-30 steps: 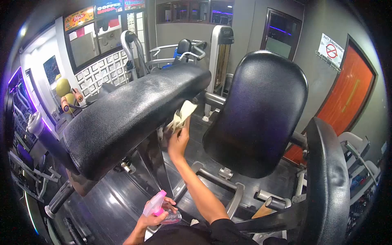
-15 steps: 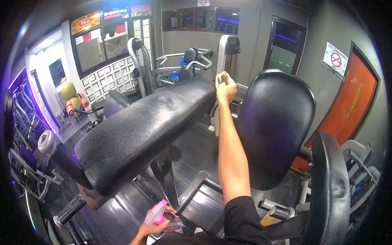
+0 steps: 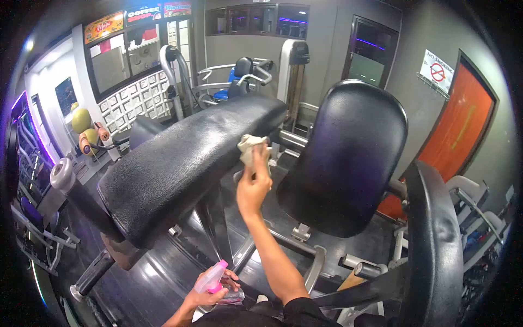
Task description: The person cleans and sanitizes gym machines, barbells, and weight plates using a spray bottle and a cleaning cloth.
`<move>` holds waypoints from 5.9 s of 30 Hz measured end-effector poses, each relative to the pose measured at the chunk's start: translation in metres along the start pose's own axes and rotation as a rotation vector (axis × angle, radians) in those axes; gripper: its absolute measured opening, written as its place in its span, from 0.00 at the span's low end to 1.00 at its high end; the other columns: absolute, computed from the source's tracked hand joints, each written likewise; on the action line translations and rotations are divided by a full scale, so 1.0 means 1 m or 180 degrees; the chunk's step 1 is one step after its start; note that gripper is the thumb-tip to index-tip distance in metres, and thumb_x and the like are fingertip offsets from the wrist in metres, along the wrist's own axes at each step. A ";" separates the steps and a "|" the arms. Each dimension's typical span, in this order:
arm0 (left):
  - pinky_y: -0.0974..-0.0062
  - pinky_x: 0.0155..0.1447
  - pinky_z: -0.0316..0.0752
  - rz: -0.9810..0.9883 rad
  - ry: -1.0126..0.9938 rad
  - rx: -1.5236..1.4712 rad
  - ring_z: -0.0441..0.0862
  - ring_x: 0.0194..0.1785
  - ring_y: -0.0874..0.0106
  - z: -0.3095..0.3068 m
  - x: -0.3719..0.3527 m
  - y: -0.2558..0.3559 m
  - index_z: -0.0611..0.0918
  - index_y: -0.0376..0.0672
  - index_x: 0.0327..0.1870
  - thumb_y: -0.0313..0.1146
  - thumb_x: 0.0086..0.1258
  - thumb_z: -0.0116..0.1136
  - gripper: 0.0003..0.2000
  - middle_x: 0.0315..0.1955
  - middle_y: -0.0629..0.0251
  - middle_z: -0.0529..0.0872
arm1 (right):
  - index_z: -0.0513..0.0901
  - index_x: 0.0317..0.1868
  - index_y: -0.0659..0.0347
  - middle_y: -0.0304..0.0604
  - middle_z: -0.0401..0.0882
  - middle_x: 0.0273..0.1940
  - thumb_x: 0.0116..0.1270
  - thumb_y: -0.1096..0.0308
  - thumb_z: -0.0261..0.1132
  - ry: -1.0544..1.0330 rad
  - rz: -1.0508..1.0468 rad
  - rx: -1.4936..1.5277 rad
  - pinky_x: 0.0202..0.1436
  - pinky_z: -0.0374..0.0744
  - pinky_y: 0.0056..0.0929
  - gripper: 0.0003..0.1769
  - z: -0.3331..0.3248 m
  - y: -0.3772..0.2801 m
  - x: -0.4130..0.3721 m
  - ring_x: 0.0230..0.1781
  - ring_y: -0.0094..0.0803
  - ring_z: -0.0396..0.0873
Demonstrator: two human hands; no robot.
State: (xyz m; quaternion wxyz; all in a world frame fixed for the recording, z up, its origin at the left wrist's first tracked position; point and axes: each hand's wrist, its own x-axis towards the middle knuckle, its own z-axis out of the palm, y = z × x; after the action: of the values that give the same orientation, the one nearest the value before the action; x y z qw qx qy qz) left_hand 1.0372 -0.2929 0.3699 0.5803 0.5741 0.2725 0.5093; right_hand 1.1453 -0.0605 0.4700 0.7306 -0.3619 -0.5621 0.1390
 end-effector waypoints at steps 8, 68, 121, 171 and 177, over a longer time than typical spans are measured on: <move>0.72 0.49 0.79 -0.0161 -0.0163 -0.0172 0.84 0.43 0.71 0.002 -0.001 -0.016 0.70 0.33 0.58 0.18 0.64 0.55 0.20 0.49 0.57 0.81 | 0.60 0.71 0.63 0.58 0.54 0.69 0.76 0.64 0.51 -0.0590 0.0567 0.0024 0.72 0.57 0.40 0.27 0.010 0.031 -0.004 0.71 0.52 0.55; 0.73 0.51 0.79 -0.0359 -0.0035 -0.0276 0.84 0.43 0.72 -0.033 0.002 -0.036 0.67 0.34 0.63 0.19 0.66 0.55 0.24 0.50 0.57 0.80 | 0.61 0.71 0.64 0.64 0.62 0.59 0.64 0.81 0.52 0.0084 -0.0270 -0.1385 0.67 0.67 0.41 0.33 0.016 0.116 0.067 0.61 0.59 0.67; 0.68 0.51 0.78 -0.0194 0.0549 0.0113 0.84 0.44 0.68 -0.045 -0.090 0.005 0.70 0.32 0.57 0.18 0.62 0.58 0.21 0.48 0.51 0.80 | 0.75 0.59 0.67 0.52 0.76 0.57 0.59 0.80 0.65 0.0261 0.1412 0.2268 0.61 0.70 0.35 0.25 0.034 0.006 -0.112 0.58 0.37 0.75; 0.68 0.55 0.77 -0.0108 0.0903 0.0731 0.84 0.47 0.69 -0.044 -0.052 -0.004 0.67 0.33 0.59 0.21 0.65 0.55 0.21 0.51 0.55 0.79 | 0.74 0.65 0.54 0.65 0.55 0.71 0.54 0.88 0.57 -0.0934 -0.0142 -0.0215 0.72 0.62 0.43 0.36 0.026 0.068 -0.230 0.72 0.61 0.56; 0.66 0.53 0.77 -0.0281 0.0943 0.0870 0.84 0.41 0.70 -0.050 -0.060 -0.026 0.66 0.33 0.58 0.22 0.66 0.54 0.20 0.48 0.56 0.78 | 0.63 0.67 0.69 0.63 0.64 0.66 0.68 0.73 0.55 -0.0254 0.2057 -0.0157 0.70 0.64 0.44 0.27 0.021 0.136 -0.349 0.67 0.57 0.64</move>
State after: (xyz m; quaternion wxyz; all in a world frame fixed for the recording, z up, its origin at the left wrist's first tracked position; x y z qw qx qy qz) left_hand 0.9795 -0.3229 0.3194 0.4723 0.5538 0.4463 0.5206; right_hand 1.0384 -0.1707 0.1276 0.6170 -0.5335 -0.4495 0.3642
